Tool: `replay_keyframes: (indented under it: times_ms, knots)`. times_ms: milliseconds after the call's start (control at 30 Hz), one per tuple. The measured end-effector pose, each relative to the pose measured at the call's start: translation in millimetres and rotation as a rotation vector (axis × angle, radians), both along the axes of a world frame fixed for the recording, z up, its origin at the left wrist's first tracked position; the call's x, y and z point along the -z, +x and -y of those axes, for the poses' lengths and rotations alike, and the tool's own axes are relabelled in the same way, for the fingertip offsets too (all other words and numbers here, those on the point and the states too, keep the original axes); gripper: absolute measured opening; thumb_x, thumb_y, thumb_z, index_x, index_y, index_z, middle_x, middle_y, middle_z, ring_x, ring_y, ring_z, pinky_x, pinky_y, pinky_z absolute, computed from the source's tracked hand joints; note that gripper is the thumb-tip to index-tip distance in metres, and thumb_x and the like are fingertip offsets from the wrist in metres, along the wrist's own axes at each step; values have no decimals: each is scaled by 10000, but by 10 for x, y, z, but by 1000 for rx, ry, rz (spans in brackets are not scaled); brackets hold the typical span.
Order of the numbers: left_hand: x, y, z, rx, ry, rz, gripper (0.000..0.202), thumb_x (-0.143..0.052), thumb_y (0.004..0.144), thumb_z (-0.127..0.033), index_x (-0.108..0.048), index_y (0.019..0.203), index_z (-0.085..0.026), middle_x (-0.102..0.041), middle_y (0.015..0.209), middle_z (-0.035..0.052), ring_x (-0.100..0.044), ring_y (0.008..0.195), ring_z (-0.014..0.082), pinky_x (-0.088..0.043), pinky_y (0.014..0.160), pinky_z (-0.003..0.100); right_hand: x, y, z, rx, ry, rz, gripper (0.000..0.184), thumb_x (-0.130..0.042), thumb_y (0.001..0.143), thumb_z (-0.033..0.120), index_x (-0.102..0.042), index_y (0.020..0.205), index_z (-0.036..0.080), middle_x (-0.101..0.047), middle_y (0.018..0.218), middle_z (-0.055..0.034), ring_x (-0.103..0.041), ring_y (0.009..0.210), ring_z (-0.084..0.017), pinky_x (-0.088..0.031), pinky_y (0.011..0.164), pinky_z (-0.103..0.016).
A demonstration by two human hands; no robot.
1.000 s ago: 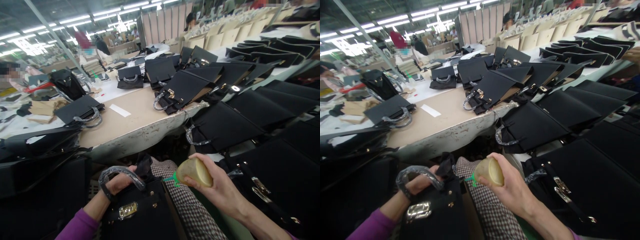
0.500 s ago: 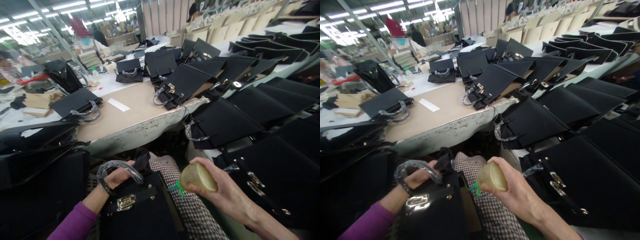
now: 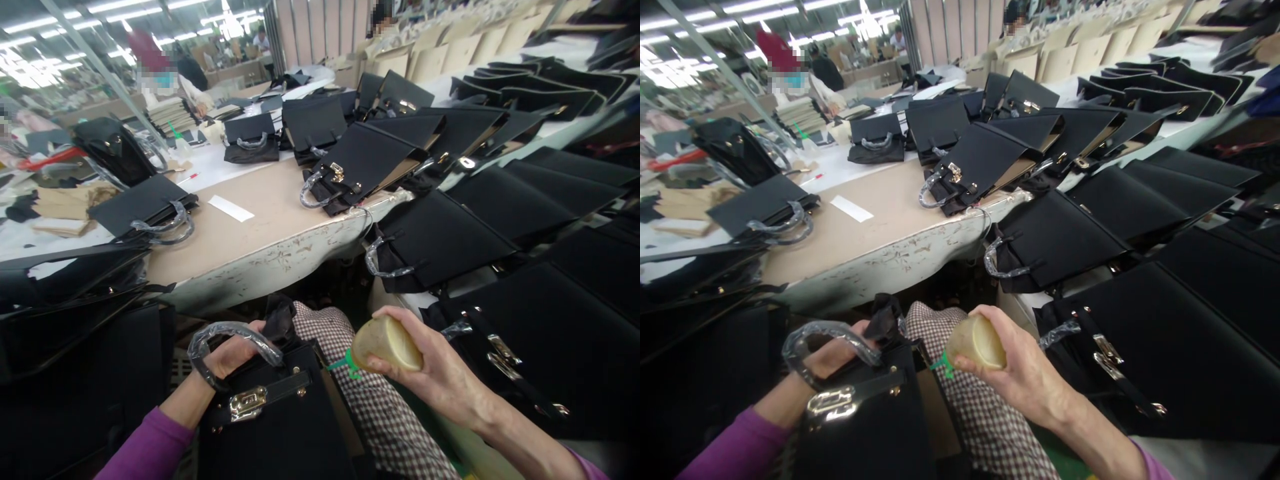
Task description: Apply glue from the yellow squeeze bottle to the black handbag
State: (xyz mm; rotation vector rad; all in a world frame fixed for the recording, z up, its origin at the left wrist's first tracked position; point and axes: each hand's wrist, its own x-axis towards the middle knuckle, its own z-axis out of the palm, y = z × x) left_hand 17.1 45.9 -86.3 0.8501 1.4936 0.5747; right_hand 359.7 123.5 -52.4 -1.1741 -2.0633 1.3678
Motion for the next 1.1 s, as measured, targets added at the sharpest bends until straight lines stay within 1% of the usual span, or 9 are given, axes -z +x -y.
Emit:
replay_keyframes:
  times_ms: [100,200,367,433,567,667,833,967,1100]
  knots:
    - [36,-2,2,-10,4,-5,145,-815,653,-286,-699,659,-201,-692,651,-32,-597,682,194,-505,672,299,1,62,45,-26,-26,16,549,-774,915,617,-564,1291,277,-729,1074,-24,-702,887,-255,-558,768,-374]
    - [60,-5,13,0,-17,26,137,-791,676,-302,-738,736,-191,-723,691,-9,-634,699,220,-528,669,322,-14,110,88,-34,-45,37,552,-777,915,613,-567,1295,272,-730,1099,-27,-700,886,-249,-553,771,-368]
    - [36,-5,24,1,-35,44,130,-773,699,-317,-732,766,-214,-703,673,-20,-659,676,236,-572,717,363,-60,153,122,-68,-68,69,546,-786,905,620,-586,1264,260,-715,1083,-32,-685,849,-245,-554,772,-376]
    - [32,-9,26,2,-37,43,139,-780,708,-319,-744,783,-207,-726,698,-8,-672,680,245,-576,732,374,-59,172,136,-81,-71,85,554,-788,903,624,-588,1268,259,-713,1096,-40,-688,858,-251,-559,784,-385]
    - [58,-31,35,20,-22,39,154,-799,707,-292,-767,799,-173,-771,739,23,-709,745,266,-564,742,356,-24,235,183,-105,-93,107,574,-793,900,624,-582,1287,255,-719,1156,-63,-709,916,-274,-561,800,-397]
    - [79,-49,44,32,-14,35,142,-789,717,-292,-764,795,-176,-777,733,19,-721,771,269,-568,724,342,0,284,216,-123,-118,145,598,-792,900,613,-572,1313,240,-722,1176,-80,-718,926,-283,-565,791,-395]
    - [72,-50,33,37,5,-18,129,-791,723,-297,-760,791,-192,-783,746,14,-717,768,261,-575,762,349,-39,314,224,-168,-192,173,592,-791,904,584,-567,1320,228,-739,1071,-62,-711,843,-264,-563,708,-359]
    - [41,-31,23,42,-5,-51,182,-802,701,-346,-744,786,-196,-766,706,22,-699,720,260,-583,726,359,-101,311,217,-202,-228,183,513,-787,909,564,-594,1262,246,-740,969,-23,-690,780,-243,-535,650,-329]
    - [16,-12,32,62,-3,-60,213,-748,717,-377,-719,761,-171,-721,653,-24,-677,681,207,-563,729,304,-101,314,232,-243,-278,193,457,-778,921,539,-600,1230,254,-740,964,-16,-681,753,-232,-518,608,-313]
